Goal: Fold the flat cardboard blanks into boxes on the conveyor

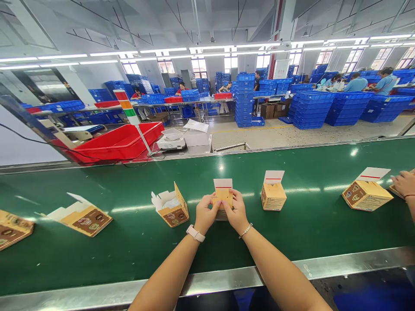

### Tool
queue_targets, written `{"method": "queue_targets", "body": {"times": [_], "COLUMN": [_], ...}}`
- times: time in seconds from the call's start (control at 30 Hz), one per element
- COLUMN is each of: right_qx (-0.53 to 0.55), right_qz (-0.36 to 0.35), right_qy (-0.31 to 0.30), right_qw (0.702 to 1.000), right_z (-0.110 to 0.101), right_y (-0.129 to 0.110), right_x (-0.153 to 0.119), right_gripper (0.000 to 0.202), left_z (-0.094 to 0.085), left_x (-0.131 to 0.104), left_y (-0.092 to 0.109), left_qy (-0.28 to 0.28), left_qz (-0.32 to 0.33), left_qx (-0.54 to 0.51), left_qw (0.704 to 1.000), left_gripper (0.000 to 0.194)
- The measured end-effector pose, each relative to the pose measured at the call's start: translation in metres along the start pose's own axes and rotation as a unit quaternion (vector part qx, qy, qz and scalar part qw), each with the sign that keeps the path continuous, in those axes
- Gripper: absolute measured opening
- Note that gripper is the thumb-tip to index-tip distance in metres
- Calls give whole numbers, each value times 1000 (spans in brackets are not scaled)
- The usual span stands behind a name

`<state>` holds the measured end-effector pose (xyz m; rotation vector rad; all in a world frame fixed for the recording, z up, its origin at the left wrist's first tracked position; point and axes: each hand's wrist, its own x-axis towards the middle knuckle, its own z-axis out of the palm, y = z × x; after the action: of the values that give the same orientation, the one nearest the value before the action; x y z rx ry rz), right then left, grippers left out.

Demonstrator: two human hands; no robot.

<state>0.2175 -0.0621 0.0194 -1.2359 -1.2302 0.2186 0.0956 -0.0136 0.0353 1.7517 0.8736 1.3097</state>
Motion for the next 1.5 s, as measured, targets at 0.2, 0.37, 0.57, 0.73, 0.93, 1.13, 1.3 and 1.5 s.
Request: {"method": "queue_targets", "body": {"times": [0.2, 0.37, 0.57, 0.73, 0.93, 1.13, 1.3, 1.5], "right_qx": [172, 234, 216, 193, -85, -75, -199, -253], "right_qz": [272, 380, 421, 407, 11, -302, -205, -135], "right_qy": [66, 56, 54, 68, 271, -6, -300, -255], "right_qw": [945, 893, 879, 890, 959, 950, 910, 923], "right_z": [-5, -19, -32, -47, -54, -22, 0, -4], "right_y": [0, -14, -17, -12, -27, -46, -35, -20], "right_x": [12, 24, 32, 45, 33, -8, -27, -25], "right_gripper": [47, 46, 41, 37, 42, 47, 70, 72], "left_z": [16, 25, 46, 67, 14, -56, -40, -20], "left_x": [20, 32, 31, 29, 2, 16, 7, -15], "left_y": [17, 20, 19, 31, 41, 11, -29, -26], "left_qy": [-15, -135, -126, -97, 139, 269, 152, 121], "left_qz": [-272, -385, -411, -362, 122, 133, 12, 34], "left_qx": [-160, -233, -227, -219, 17, 73, -77, -92], "left_qw": [949, 883, 874, 901, 983, 951, 985, 988], "left_gripper": [57, 43, 29, 26, 37, 60, 62, 66]}}
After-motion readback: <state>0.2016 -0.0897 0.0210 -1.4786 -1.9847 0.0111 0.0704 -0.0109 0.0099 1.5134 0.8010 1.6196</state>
